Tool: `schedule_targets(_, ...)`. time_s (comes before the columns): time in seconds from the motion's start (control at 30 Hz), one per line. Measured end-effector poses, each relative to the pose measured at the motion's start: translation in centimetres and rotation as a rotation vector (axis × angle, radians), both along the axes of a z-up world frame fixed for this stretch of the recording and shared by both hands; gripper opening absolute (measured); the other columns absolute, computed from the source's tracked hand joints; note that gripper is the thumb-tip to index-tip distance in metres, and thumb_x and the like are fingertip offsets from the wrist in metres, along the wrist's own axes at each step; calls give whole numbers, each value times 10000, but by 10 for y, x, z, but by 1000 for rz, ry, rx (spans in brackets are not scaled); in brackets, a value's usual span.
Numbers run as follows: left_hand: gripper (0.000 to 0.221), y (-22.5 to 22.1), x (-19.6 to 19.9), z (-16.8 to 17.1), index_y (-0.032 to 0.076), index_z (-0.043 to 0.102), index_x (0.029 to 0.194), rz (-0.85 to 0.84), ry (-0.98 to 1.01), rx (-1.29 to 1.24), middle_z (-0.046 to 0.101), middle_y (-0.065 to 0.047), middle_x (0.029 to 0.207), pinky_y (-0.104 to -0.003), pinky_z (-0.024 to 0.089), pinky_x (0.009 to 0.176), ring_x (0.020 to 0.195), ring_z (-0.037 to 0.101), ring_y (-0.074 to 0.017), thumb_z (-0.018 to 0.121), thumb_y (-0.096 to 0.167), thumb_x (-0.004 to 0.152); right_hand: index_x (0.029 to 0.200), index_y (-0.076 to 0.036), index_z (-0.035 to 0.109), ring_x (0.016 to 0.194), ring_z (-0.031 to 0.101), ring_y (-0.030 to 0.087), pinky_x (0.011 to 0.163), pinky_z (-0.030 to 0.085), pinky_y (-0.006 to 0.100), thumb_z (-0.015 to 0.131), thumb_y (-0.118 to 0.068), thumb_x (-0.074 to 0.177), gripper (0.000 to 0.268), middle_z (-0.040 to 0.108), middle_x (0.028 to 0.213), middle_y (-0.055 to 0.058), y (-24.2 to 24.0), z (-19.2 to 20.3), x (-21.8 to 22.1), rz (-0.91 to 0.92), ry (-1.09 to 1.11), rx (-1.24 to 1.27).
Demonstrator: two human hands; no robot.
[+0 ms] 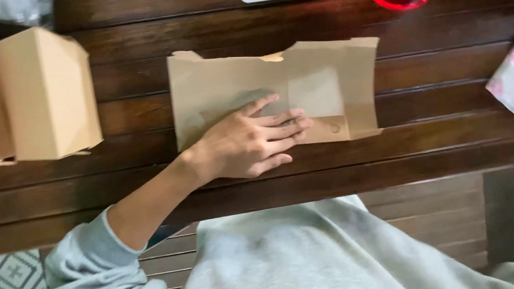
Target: Assembling a cardboard packaging box by folding along pre-scored lines and interlocking tabs on a wooden table.
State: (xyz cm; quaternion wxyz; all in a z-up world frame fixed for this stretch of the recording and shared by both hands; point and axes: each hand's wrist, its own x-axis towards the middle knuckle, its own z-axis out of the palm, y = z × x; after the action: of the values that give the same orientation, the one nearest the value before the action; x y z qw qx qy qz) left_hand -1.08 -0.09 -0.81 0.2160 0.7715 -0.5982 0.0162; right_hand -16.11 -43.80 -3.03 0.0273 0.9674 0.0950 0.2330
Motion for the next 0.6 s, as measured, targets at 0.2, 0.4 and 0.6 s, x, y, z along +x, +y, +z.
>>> schedule_targets(0.2,394,0,-1,-3,169,697,1308,-4,-8,-7,676,-17,1399,-482,221,1259,1417,504,-155,536,433,1064,934,-288,783,1194,595,324,930,517,415,775,-186,967,108,736,1048,-77,-78,-48,-42,-59,-33,-101)
schedule_targets(0.4,402,0,-2,-10,161,690,1327,8,-42,-45,676,-18,1403,-472,229,1255,1421,500,-154,561,431,1058,955,-278,762,1178,581,324,918,511,423,747,-168,985,115,712,1055,-58,-161,-99,-113,-151,-44,-236)
schedule_targets(0.6,410,0,-2,-6,153,687,1331,-9,2,-20,663,-24,1420,-489,226,1256,1432,486,-159,539,425,1062,977,-269,741,1162,567,325,906,504,432,718,-151,1004,123,688,1063,-39,-171,-138,-142,-218,-60,-377)
